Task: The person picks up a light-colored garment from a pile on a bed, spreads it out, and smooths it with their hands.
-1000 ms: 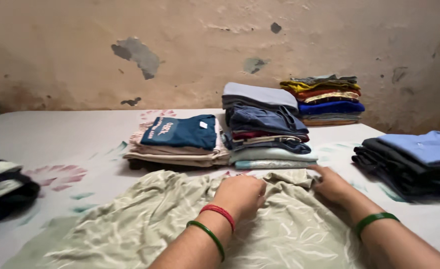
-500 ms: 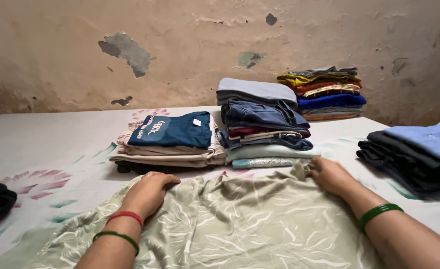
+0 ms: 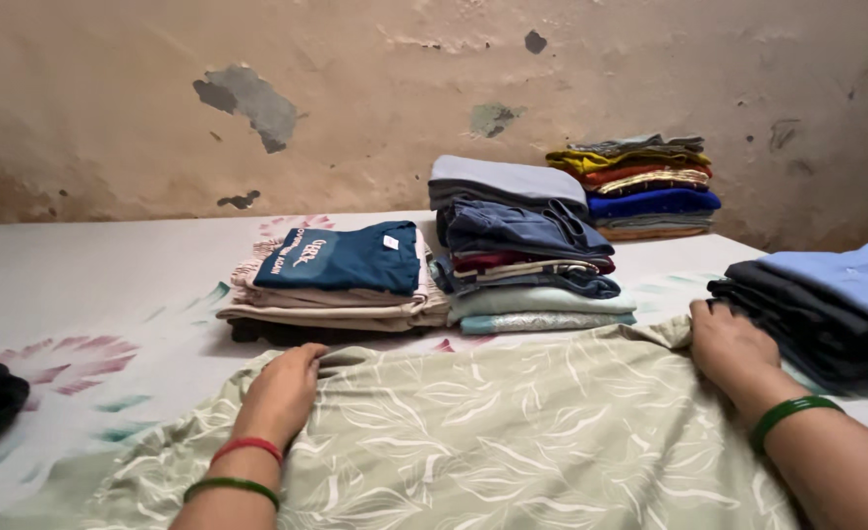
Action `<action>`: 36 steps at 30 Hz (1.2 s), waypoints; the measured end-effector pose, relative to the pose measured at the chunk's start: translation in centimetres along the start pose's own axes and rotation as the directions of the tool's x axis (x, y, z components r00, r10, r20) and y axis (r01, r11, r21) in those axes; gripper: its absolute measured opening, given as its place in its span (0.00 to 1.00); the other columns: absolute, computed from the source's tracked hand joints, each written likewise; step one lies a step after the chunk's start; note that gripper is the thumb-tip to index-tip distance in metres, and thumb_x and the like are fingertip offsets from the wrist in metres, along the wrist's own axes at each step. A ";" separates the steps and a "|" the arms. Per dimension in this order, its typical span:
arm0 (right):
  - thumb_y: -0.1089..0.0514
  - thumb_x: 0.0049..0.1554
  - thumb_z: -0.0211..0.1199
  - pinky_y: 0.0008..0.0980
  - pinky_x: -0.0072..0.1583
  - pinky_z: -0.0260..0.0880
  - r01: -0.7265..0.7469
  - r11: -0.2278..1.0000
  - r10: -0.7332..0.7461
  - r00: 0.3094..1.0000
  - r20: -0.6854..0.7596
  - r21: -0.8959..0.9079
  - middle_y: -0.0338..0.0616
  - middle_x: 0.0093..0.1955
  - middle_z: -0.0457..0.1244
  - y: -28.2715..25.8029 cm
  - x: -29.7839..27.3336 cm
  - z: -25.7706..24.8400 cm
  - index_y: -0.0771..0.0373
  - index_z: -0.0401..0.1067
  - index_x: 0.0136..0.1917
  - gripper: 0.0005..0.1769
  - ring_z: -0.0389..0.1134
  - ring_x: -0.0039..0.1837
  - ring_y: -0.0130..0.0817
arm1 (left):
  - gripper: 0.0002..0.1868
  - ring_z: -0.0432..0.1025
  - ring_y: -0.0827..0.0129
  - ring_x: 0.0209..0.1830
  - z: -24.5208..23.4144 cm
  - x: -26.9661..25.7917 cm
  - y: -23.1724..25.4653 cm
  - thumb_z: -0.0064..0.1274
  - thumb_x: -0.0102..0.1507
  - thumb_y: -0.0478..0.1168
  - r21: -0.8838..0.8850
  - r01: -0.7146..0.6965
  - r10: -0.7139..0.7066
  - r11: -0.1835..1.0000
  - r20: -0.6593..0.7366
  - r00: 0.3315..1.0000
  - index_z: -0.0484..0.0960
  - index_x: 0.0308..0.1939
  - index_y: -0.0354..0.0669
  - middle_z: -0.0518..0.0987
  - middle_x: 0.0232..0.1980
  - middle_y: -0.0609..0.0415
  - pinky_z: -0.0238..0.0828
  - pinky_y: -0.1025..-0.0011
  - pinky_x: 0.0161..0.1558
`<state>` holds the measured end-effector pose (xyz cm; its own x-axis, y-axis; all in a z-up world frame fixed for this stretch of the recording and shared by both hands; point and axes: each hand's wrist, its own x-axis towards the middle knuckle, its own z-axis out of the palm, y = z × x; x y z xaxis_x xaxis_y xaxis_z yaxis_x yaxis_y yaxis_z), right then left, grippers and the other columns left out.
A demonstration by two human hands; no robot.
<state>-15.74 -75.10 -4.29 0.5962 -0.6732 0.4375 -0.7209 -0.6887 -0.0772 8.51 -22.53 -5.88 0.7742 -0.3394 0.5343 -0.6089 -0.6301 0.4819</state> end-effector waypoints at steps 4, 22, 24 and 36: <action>0.56 0.56 0.58 0.38 0.65 0.69 0.304 0.910 -0.330 0.943 -0.050 -0.281 0.43 0.61 0.65 -3.4 -0.6 -2.8 0.49 0.73 0.60 0.18 0.65 0.67 0.42 | 0.15 0.73 0.51 0.56 -1.5 -1.9 2.9 0.46 0.64 0.38 0.075 -0.064 0.078 0.995 -0.194 0.978 0.83 0.52 0.50 0.82 0.53 0.50 0.69 0.56 0.55; 0.56 0.54 0.68 0.46 0.57 0.68 0.648 0.623 -0.689 0.720 -0.084 0.439 0.51 0.52 0.67 -15.3 -2.6 1.0 0.55 0.79 0.50 0.09 0.67 0.55 0.53 | 0.18 0.70 0.53 0.58 0.1 -1.5 4.1 0.49 0.62 0.36 0.149 -0.178 0.169 0.973 0.074 0.983 0.80 0.56 0.53 0.80 0.53 0.51 0.68 0.56 0.57; 0.56 0.54 0.67 0.43 0.59 0.70 0.595 0.693 -0.646 0.763 -0.013 0.407 0.49 0.53 0.69 -15.6 -2.5 1.2 0.55 0.78 0.50 0.09 0.69 0.57 0.49 | 0.20 0.69 0.51 0.59 -0.5 -1.6 4.1 0.52 0.62 0.38 0.155 -0.197 0.184 0.968 0.094 0.978 0.77 0.59 0.53 0.79 0.53 0.50 0.67 0.55 0.58; 0.59 0.62 0.50 0.47 0.64 0.68 0.453 0.846 -0.497 0.860 0.111 0.279 0.49 0.67 0.60 -15.0 -2.2 3.5 0.49 0.71 0.65 0.19 0.67 0.63 0.53 | 0.13 0.70 0.52 0.62 -5.6 -1.4 -1.3 0.54 0.66 0.42 0.409 0.211 -0.163 0.888 -0.150 0.975 0.79 0.54 0.50 0.77 0.58 0.50 0.69 0.50 0.58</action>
<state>-4.98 -64.21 -7.25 0.9108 -0.2665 0.3153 -0.2414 -0.9634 -0.1170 7.31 -17.31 -3.35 0.8283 -0.1238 0.5464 -0.3064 -0.9166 0.2568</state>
